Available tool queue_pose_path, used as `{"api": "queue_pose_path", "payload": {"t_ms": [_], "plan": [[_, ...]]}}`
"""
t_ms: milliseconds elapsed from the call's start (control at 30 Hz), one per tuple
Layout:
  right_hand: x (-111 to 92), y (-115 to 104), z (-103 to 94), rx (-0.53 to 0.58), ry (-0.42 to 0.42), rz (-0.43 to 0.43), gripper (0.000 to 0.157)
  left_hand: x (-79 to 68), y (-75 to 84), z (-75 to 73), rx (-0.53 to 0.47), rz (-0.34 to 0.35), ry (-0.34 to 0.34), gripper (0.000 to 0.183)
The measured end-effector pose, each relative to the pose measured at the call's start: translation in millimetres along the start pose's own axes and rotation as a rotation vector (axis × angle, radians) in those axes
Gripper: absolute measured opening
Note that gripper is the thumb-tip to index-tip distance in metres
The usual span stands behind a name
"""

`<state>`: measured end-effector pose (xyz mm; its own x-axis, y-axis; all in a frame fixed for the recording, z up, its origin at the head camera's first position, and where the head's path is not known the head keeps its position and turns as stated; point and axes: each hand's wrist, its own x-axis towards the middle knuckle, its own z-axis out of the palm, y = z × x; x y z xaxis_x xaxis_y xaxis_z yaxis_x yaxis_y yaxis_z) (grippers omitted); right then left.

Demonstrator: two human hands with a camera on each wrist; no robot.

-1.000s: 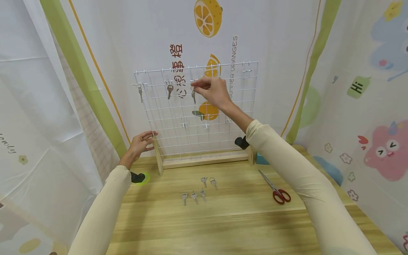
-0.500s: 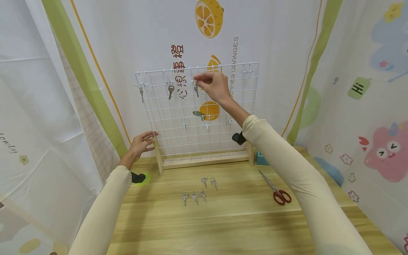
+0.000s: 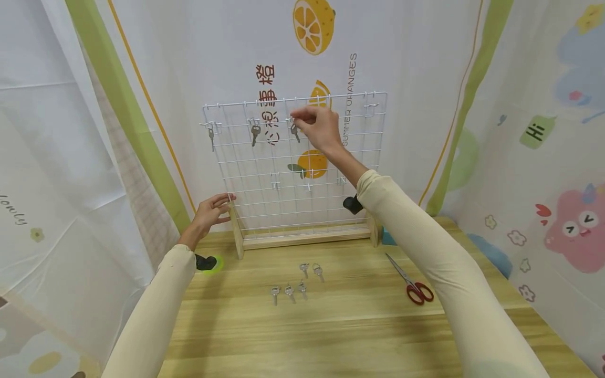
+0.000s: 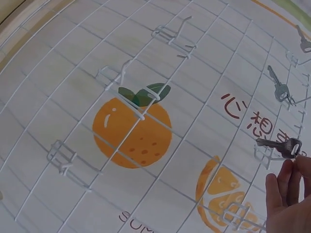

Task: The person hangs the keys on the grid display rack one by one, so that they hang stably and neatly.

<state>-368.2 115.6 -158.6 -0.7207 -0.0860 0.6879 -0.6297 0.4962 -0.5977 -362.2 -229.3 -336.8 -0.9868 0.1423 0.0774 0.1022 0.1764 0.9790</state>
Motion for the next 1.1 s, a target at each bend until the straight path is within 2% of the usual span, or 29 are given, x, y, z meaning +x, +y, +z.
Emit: {"api": "queue_pose_path", "payload": {"t_ms": [200, 333, 500, 700, 800, 933, 1033, 1100], "plan": [[0, 0, 1.6, -0.028, -0.055, 0.043, 0.024, 7.9, -13.4, -1.3, 0.023, 0.023, 0.018, 0.048], [0, 1, 2.0, -0.035, -0.092, 0.073, 0.027, 9.6, -16.6, -2.0, 0.030, 0.029, 0.021, 0.048], [-3, 5, -0.4, -0.030, -0.117, 0.084, 0.030, 3.9, -7.6, -0.4, 0.019, 0.016, 0.009, 0.049], [-13, 11, -6.8, -0.028, -0.135, 0.032, 0.030, -5.8, 7.4, 3.0, 0.027, 0.003, -0.001, 0.049], [-19, 14, -9.1, -0.013, -0.152, 0.016, 0.029, -4.7, 7.1, 3.7, 0.024, 0.000, 0.000, 0.050], [-27, 17, -10.3, -0.005, -0.185, 0.011, 0.031, 2.3, -1.8, 2.2, 0.023, 0.006, 0.005, 0.051], [-35, 20, -9.5, 0.002, -0.206, 0.010, 0.032, 0.8, -0.3, 1.7, 0.026, 0.007, 0.003, 0.050], [-40, 22, -8.6, 0.008, -0.219, 0.010, 0.031, -4.3, 7.1, 2.6, 0.026, -0.003, -0.002, 0.050]]}}
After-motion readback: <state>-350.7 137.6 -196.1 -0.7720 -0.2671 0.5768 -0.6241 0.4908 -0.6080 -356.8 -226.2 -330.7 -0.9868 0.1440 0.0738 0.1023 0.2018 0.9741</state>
